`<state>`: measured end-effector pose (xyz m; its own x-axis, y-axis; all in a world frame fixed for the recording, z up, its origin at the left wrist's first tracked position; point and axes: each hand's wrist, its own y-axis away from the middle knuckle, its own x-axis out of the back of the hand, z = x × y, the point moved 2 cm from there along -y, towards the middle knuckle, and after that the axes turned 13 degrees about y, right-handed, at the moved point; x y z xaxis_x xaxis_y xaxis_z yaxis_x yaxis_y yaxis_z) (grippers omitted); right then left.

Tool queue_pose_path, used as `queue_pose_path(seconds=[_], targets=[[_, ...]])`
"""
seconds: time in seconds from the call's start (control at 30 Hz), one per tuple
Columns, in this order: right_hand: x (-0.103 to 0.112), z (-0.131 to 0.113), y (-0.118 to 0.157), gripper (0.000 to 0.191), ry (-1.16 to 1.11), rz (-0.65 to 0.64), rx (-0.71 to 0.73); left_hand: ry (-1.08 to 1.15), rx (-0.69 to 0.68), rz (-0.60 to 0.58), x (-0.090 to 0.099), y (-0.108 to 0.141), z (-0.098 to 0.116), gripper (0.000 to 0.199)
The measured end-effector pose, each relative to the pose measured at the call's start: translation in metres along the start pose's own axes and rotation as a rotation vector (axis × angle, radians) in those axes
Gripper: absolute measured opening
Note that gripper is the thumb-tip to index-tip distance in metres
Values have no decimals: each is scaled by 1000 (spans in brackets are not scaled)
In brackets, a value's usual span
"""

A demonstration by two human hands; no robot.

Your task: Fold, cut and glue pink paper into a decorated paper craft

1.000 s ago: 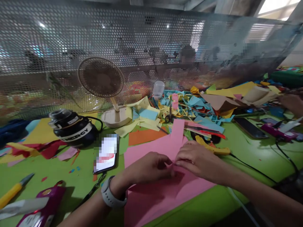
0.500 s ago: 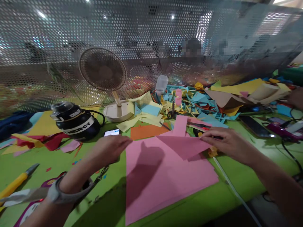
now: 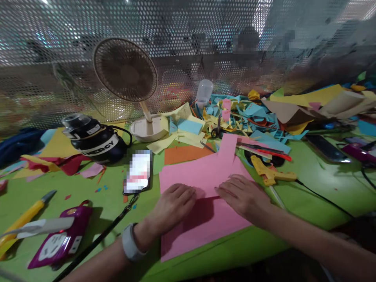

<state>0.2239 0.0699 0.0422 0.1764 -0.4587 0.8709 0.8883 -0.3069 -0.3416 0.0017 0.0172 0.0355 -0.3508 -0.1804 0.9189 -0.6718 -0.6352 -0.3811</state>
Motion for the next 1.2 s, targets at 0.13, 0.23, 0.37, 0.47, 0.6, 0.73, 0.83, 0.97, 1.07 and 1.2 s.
queue_pose_path(seconds=[0.13,0.23,0.37,0.47,0.6,0.73,0.83,0.97,1.07,1.2], targets=[[-4,-12,0,32,-25,-220,-10,115,108,-119,-7,2,3,27],[-5,-14,-2,23,-82,-252,-65,210,169,-53,-8,5,2,27],[-7,-16,-6,13,-204,-227,-209,336,253,37,-11,8,-2,27],[-7,-16,-10,11,-321,-258,-322,453,395,97,-13,8,-7,25],[-8,-13,-13,12,-415,-319,-409,610,560,178,-13,7,-13,31],[-12,-8,-13,16,-468,-346,-457,660,660,103,-8,7,-18,26],[-15,-5,-13,17,-501,-366,-475,612,685,36,-2,9,-23,26],[-16,-2,-15,17,-536,-409,-497,572,677,-32,6,14,-28,28],[-16,1,-15,19,-563,-434,-509,587,716,-68,9,22,-34,27],[-16,3,-15,20,-595,-441,-519,585,771,-157,17,32,-46,26]])
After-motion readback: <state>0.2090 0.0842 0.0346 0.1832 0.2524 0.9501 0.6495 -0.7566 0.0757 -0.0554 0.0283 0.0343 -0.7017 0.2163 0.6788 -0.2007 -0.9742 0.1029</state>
